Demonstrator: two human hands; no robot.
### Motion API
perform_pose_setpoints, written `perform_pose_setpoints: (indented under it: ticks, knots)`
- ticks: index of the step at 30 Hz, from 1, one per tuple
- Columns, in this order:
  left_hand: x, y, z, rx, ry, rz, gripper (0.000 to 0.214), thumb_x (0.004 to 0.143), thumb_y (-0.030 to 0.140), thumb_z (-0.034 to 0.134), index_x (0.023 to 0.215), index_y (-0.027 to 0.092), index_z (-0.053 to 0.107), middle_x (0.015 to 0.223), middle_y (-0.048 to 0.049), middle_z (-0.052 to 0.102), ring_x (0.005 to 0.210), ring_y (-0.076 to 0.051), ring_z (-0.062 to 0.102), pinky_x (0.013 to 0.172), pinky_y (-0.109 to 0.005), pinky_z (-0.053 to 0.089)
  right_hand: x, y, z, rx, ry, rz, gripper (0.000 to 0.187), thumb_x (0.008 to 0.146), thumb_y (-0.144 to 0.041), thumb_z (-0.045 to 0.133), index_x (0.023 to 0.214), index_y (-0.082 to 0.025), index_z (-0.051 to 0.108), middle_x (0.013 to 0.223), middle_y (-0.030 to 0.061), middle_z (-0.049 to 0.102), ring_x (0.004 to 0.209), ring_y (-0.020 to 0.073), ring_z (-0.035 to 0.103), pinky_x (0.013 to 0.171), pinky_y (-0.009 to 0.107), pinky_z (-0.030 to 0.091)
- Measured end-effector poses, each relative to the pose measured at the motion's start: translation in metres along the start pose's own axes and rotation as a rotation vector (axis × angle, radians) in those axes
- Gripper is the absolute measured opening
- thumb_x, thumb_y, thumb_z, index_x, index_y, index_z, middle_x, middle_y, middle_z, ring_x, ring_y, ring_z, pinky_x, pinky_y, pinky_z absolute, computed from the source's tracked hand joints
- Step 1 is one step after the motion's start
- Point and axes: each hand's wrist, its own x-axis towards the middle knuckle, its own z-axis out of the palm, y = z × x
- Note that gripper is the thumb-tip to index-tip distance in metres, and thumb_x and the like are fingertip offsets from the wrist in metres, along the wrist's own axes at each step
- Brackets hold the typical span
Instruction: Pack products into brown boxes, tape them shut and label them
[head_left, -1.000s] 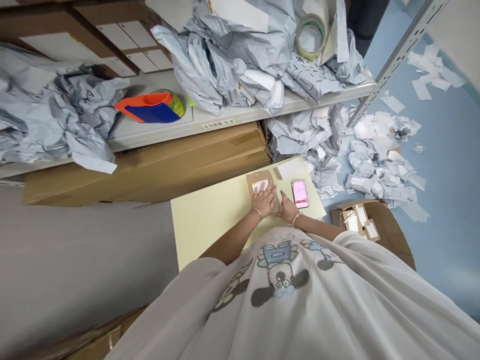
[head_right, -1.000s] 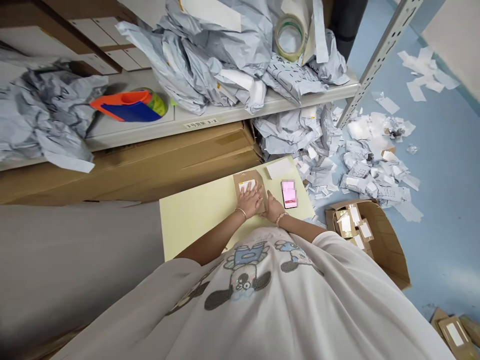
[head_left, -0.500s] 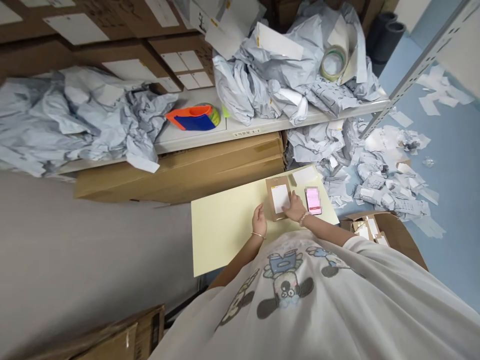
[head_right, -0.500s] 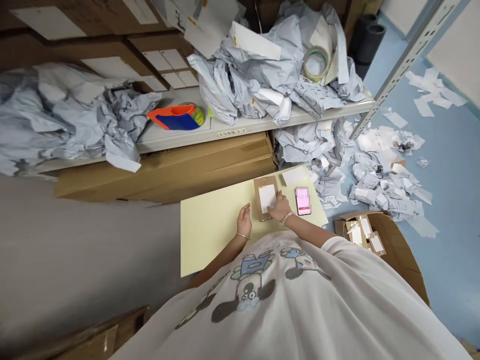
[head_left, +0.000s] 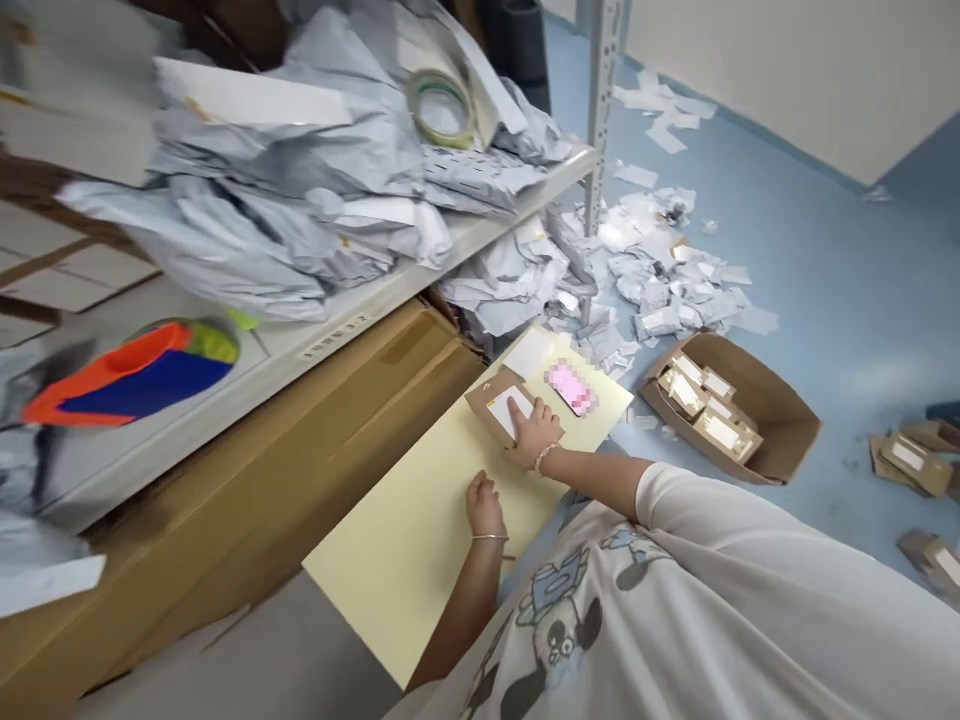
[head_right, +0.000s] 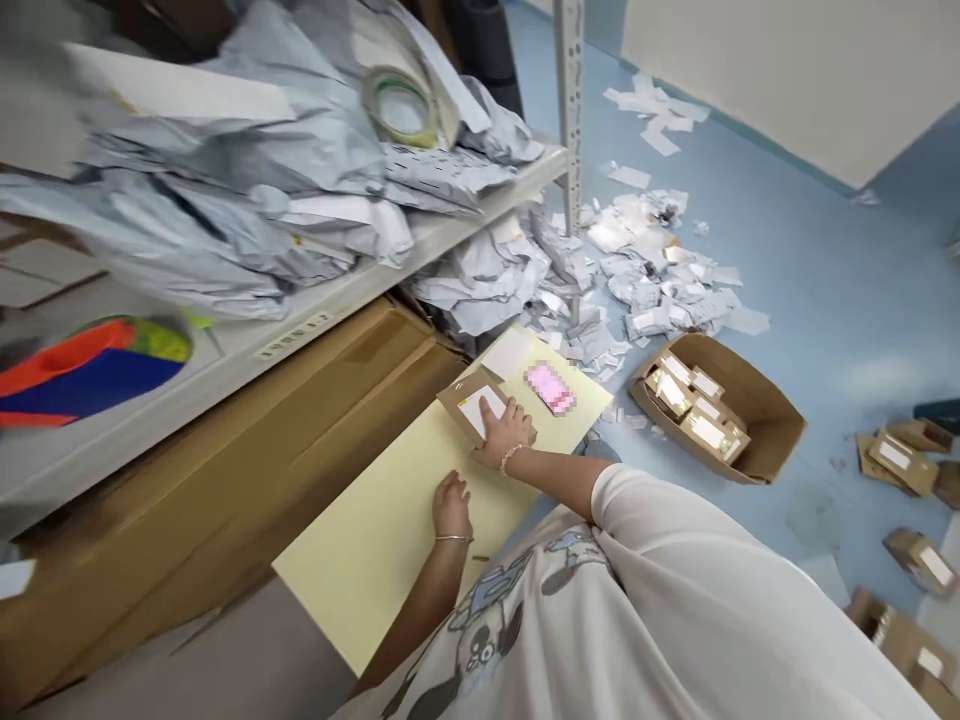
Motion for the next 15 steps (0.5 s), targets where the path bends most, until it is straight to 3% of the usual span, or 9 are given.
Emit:
perform_pose_setpoints:
  ticks: [2, 4, 6, 8, 11, 15]
  knots:
    - [0.01, 0.02, -0.004, -0.005, 0.099, -0.078, 0.049, 0.093, 0.046, 0.039, 0.135, 0.024, 0.051, 0.124, -0.0131, 0.066, 0.11, -0.024, 0.069, 0.088, -0.043, 0.059, -0.01, 0.012, -0.019, 0.098, -0.012, 0.051, 0.12, 0.061, -0.041, 0.09, 0.162, -0.033, 0.026, 0.161, 0.0202, 0.034, 0.137, 0.0482, 0.038, 0.109, 0.059, 0.031]
    - [0.013, 0.051, -0.002, -0.049, 0.127, -0.085, 0.053, 0.094, 0.051, 0.041, 0.138, 0.024, 0.048, 0.132, -0.0138, 0.064, 0.118, -0.026, 0.066, 0.094, -0.046, 0.057, -0.026, 0.031, -0.039, 0.225, -0.014, 0.014, 0.121, 0.06, -0.046, 0.091, 0.162, -0.031, 0.027, 0.157, 0.0182, 0.041, 0.137, 0.0446, 0.04, 0.112, 0.055, 0.032]
    - [0.007, 0.086, 0.006, -0.181, -0.008, -0.054, 0.056, 0.095, 0.056, 0.041, 0.141, 0.025, 0.048, 0.132, -0.0124, 0.066, 0.119, -0.027, 0.066, 0.094, -0.046, 0.058, -0.046, 0.056, -0.062, 0.4, 0.003, -0.078, 0.12, 0.06, -0.048, 0.09, 0.161, -0.03, 0.027, 0.156, 0.0149, 0.042, 0.138, 0.0398, 0.042, 0.116, 0.05, 0.032]
    - [-0.005, 0.121, 0.022, -0.293, -0.26, -0.02, 0.061, 0.096, 0.064, 0.036, 0.139, 0.024, 0.053, 0.128, -0.0112, 0.07, 0.116, -0.03, 0.069, 0.092, -0.047, 0.06, -0.066, 0.089, -0.087, 0.627, 0.005, -0.121, 0.119, 0.061, -0.049, 0.088, 0.16, -0.027, 0.027, 0.155, 0.0135, 0.044, 0.137, 0.0352, 0.045, 0.117, 0.047, 0.034]
    - [-0.028, 0.165, 0.064, -0.336, -0.59, 0.055, 0.07, 0.093, 0.074, 0.037, 0.136, 0.023, 0.059, 0.126, -0.0106, 0.073, 0.116, -0.032, 0.069, 0.092, -0.048, 0.06, -0.097, 0.151, -0.126, 0.922, 0.01, -0.09, 0.115, 0.064, -0.049, 0.084, 0.16, -0.025, 0.025, 0.154, 0.0115, 0.045, 0.138, 0.0314, 0.046, 0.117, 0.046, 0.034]
    - [-0.063, 0.208, 0.153, -0.419, -0.835, 0.007, 0.076, 0.078, 0.073, 0.065, 0.134, 0.022, 0.061, 0.13, -0.0108, 0.071, 0.12, -0.032, 0.066, 0.097, -0.045, 0.058, -0.138, 0.243, -0.171, 1.165, 0.114, -0.012, 0.117, 0.068, -0.048, 0.084, 0.164, -0.031, 0.019, 0.159, 0.009, 0.041, 0.143, 0.0304, 0.042, 0.119, 0.047, 0.03]
